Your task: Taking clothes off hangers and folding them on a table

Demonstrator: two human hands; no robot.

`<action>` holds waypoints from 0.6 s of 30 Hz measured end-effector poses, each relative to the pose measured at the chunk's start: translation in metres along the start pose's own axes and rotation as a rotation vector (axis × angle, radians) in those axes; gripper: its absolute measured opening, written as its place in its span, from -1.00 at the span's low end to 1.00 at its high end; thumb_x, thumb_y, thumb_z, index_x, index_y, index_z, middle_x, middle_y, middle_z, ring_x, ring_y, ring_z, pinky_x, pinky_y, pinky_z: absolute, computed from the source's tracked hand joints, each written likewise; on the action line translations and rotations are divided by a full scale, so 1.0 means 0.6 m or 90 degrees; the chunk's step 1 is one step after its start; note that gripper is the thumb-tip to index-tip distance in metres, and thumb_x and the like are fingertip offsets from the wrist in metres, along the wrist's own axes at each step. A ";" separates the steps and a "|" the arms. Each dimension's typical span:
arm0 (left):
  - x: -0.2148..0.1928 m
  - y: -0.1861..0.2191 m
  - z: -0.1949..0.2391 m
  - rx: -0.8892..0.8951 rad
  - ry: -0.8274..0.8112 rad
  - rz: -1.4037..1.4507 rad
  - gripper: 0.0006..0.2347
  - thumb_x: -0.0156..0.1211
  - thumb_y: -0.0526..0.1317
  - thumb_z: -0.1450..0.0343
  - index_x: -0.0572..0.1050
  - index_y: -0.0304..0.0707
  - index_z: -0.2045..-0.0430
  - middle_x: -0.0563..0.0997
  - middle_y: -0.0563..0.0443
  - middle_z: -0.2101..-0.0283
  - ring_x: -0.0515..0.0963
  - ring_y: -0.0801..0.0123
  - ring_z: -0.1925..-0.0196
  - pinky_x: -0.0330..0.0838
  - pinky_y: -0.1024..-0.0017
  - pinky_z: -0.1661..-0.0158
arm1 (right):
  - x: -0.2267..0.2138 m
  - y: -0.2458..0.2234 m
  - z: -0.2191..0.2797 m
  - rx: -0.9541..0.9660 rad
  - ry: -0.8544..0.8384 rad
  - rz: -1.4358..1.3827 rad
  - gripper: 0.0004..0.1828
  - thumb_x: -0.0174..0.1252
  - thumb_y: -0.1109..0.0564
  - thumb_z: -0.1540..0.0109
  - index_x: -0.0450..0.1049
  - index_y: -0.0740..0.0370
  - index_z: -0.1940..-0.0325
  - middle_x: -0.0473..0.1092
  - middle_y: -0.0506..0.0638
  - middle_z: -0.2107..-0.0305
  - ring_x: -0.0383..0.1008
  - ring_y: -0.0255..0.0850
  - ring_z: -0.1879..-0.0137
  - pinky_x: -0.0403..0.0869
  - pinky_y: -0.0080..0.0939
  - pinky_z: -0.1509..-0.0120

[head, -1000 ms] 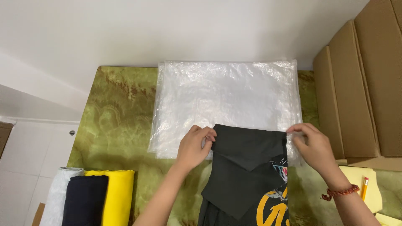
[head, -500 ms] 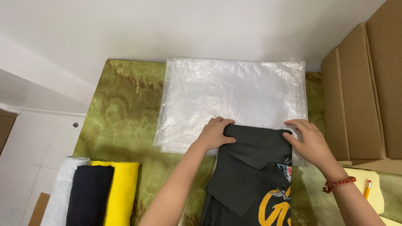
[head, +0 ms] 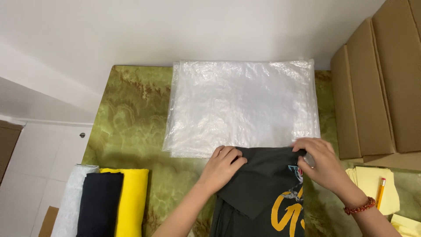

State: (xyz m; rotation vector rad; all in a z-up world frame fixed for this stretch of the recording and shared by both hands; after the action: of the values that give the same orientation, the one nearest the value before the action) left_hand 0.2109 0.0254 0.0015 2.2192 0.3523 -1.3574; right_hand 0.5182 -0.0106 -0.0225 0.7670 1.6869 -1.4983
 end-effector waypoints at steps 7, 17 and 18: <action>0.010 0.004 -0.006 -0.078 -0.058 0.091 -0.75 0.38 -0.29 -0.49 0.53 -0.31 -0.02 0.54 -0.22 0.07 0.55 0.02 0.10 0.35 0.22 0.04 | 0.022 -0.028 -0.025 0.120 -0.168 0.026 -0.46 0.18 -0.22 -0.30 0.44 -0.21 -0.37 0.45 -0.26 0.47 0.56 -0.32 0.24 0.22 -0.11 -0.44; 0.005 -0.034 -0.014 -0.365 -0.325 0.246 -0.48 0.32 -0.23 -0.44 0.32 -0.26 -0.33 0.54 -0.24 -0.06 0.47 -0.09 -0.21 0.35 0.04 -0.20 | 0.032 -0.038 -0.006 0.174 -0.254 0.079 -0.73 0.40 0.01 -0.19 0.57 0.02 0.06 0.61 -0.07 0.14 0.61 -0.08 -0.22 0.51 0.01 -0.32; -0.001 -0.022 -0.011 -0.318 -0.309 0.231 -0.57 0.30 -0.28 -0.44 0.40 -0.27 -0.23 0.52 -0.24 -0.02 0.48 -0.10 -0.17 0.37 0.04 -0.18 | 0.026 -0.047 0.011 0.191 -0.214 0.053 -0.74 0.36 0.08 -0.20 0.54 0.04 0.05 0.60 -0.05 0.14 0.63 -0.06 -0.20 0.55 -0.01 -0.31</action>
State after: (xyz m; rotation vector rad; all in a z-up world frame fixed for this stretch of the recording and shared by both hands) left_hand 0.2095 0.0401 0.0009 1.4125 0.0855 -1.3671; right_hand 0.4874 -0.0215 -0.0206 0.6827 1.1845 -1.7338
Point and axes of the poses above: each hand's wrist, its own z-axis away from the middle knuckle, its own x-axis out of the palm, y = z × x, the point moved 5 cm from there along -z, towards the middle knuckle
